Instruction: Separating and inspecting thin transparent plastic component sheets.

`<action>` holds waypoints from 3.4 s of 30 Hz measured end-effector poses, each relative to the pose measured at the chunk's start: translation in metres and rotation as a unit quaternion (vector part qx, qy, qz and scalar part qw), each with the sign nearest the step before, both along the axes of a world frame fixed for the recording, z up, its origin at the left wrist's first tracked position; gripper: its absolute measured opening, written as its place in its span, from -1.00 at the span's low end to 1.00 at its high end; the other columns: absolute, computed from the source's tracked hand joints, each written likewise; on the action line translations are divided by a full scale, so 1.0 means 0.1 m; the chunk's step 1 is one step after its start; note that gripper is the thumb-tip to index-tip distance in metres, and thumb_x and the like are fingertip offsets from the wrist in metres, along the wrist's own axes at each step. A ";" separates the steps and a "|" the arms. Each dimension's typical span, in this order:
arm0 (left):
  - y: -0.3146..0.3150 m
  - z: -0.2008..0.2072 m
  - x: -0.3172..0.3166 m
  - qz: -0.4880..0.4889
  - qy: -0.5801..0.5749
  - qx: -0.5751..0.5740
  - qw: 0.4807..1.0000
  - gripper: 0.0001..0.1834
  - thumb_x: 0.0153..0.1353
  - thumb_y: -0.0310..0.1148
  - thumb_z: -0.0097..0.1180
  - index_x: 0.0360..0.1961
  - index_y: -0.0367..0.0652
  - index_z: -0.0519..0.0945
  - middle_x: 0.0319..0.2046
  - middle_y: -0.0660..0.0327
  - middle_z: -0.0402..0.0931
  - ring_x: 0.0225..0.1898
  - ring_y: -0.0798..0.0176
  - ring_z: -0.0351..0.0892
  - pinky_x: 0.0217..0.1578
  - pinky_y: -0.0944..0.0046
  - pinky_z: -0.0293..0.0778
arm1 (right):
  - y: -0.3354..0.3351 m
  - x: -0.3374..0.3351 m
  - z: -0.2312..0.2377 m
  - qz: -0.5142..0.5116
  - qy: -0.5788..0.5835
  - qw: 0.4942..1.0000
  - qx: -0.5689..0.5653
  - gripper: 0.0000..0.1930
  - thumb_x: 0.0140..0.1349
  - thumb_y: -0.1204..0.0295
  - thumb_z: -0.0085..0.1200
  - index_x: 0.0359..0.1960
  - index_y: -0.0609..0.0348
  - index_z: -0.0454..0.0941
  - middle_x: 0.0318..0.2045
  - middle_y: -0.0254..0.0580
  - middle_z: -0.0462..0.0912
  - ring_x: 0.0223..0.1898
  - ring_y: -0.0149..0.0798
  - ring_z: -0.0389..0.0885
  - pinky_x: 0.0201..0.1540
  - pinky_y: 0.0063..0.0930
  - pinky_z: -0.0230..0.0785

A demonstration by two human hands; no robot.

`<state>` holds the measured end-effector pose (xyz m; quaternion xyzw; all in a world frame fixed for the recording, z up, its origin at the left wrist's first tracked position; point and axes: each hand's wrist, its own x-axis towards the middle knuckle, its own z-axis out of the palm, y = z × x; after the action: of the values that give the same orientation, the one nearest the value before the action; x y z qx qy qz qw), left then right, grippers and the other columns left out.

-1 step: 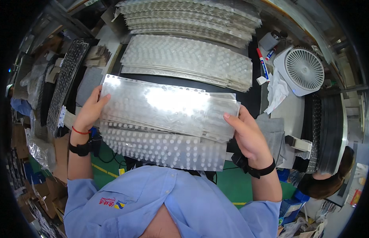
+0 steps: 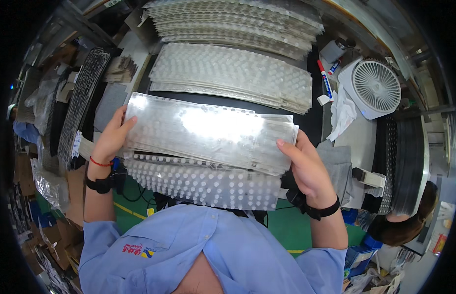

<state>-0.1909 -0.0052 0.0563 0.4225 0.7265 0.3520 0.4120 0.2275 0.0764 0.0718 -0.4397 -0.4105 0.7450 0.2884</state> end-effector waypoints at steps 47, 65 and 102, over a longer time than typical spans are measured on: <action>-0.02 -0.41 -0.20 -0.023 -0.078 0.203 0.976 -0.44 0.23 -0.46 0.17 0.22 -0.30 0.28 0.01 0.21 0.50 0.05 0.31 0.44 0.13 0.28 0.30 | -0.19 0.08 -0.13 -0.137 -0.130 0.961 0.203 -0.63 0.13 0.70 0.21 -0.10 0.17 0.33 0.00 -0.11 0.54 0.12 -0.35 0.47 0.14 -0.46 0.31; 0.15 -0.25 -0.04 -0.023 -0.121 0.192 0.974 -0.37 0.15 -0.53 0.24 0.25 -0.30 0.30 0.02 0.15 0.51 0.05 0.32 0.48 0.08 0.30 0.39 | 0.02 0.01 0.05 -0.088 -0.193 0.964 0.160 -0.56 0.13 0.63 0.24 0.06 0.28 0.44 -0.05 -0.18 0.62 -0.04 -0.38 0.58 0.05 -0.48 0.41; -1.31 -1.97 0.26 0.158 -0.222 -0.017 0.962 -0.39 0.10 -0.46 0.33 0.17 -0.33 0.39 0.06 0.08 0.49 0.06 0.21 0.51 0.10 0.25 0.41 | -1.18 -0.38 -0.84 0.338 -0.105 0.914 0.198 0.16 -0.14 0.14 0.47 0.42 0.36 -0.02 0.42 0.21 0.06 0.46 0.07 0.01 0.45 -0.26 -0.13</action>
<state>-0.1647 -0.1360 -0.1406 0.2062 0.6803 0.4851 0.5093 0.1897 -0.0419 -0.0127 -0.2842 -0.7017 0.6509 0.0559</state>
